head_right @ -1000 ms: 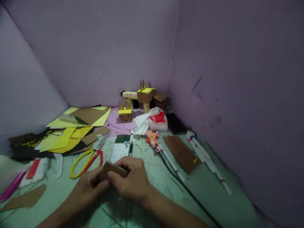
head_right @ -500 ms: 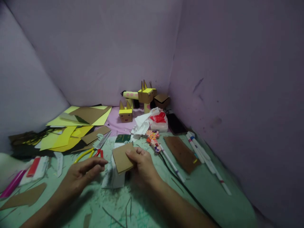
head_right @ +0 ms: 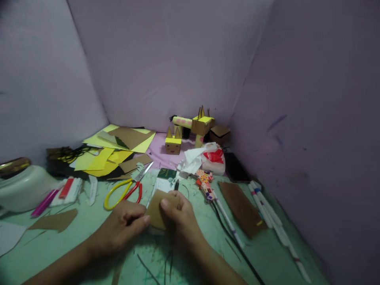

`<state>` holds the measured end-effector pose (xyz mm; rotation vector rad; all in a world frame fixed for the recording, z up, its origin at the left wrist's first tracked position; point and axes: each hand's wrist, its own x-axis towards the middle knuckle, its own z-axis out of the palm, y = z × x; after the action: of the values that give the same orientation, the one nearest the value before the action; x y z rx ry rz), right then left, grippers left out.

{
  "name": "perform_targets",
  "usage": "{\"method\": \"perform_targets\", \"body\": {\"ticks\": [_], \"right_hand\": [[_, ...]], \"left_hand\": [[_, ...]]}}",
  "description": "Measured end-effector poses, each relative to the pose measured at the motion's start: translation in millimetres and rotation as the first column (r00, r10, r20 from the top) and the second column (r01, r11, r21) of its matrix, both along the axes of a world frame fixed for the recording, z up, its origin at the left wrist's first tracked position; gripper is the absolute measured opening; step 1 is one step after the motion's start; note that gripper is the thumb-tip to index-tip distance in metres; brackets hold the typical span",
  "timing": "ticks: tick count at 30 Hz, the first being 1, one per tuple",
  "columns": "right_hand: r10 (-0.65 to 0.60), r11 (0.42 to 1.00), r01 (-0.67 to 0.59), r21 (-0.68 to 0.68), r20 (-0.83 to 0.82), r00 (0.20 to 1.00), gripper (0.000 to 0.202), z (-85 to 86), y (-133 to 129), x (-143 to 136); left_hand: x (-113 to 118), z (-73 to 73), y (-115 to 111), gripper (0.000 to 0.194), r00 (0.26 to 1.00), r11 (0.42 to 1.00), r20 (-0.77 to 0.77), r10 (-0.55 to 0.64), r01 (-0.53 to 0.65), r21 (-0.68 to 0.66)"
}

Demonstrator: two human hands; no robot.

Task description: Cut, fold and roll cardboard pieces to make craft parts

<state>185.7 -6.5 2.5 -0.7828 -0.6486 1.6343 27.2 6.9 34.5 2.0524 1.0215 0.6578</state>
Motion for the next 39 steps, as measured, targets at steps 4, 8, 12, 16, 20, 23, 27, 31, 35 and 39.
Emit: {"method": "perform_targets", "body": {"ticks": [4,8,12,16,20,23,27,31,35,39], "right_hand": [[0.144,0.989,-0.148,-0.007,0.262,0.954,0.036,1.2,3,16],[0.072,0.987,-0.126,0.102,0.417,0.906,0.036,-1.3,5,19],[0.007,0.990,-0.056,0.132,0.346,0.938,0.037,-7.0,2,13],[0.058,0.986,-0.117,0.122,0.407,0.911,0.039,-5.9,0,13],[0.107,0.965,-0.219,0.146,0.543,0.833,0.041,2.2,-2,14],[0.099,0.965,-0.220,0.141,0.583,0.806,0.043,5.2,-4,11],[0.049,0.972,-0.172,0.158,0.581,0.813,0.038,4.2,-5,8],[0.026,0.965,-0.172,0.199,0.579,0.815,0.031,3.8,-6,8],[0.000,0.955,-0.169,0.244,0.572,0.820,0.027,3.8,-6,9],[-0.007,0.956,-0.163,0.243,0.576,0.818,0.026,5.2,-7,8]], "left_hand": [[-10,2.4,1,0.033,0.992,0.986,-0.085,-0.096,0.107,0.132],[-11,4.6,1,0.021,0.999,0.996,0.046,0.029,-0.033,0.085],[-4,3.8,-1,0.018,0.979,0.990,0.182,0.092,-0.071,-0.120],[0,-2.9,-4,0.027,0.978,0.995,0.185,0.097,-0.098,-0.004],[-2,-4.7,-4,0.027,0.990,0.997,0.133,0.052,-0.060,0.057],[-4,-2.8,-3,0.025,0.991,0.998,0.121,0.051,-0.056,0.043],[-4,-2.5,-4,0.024,0.983,0.997,0.174,0.066,-0.072,0.033],[-3,-3.0,-7,0.020,0.967,0.995,0.247,0.057,-0.075,0.064],[-3,-2.8,-7,0.021,0.964,0.995,0.263,0.022,-0.047,0.087],[-4,-6.3,-8,0.020,0.961,0.995,0.276,0.014,-0.040,0.090]]}}
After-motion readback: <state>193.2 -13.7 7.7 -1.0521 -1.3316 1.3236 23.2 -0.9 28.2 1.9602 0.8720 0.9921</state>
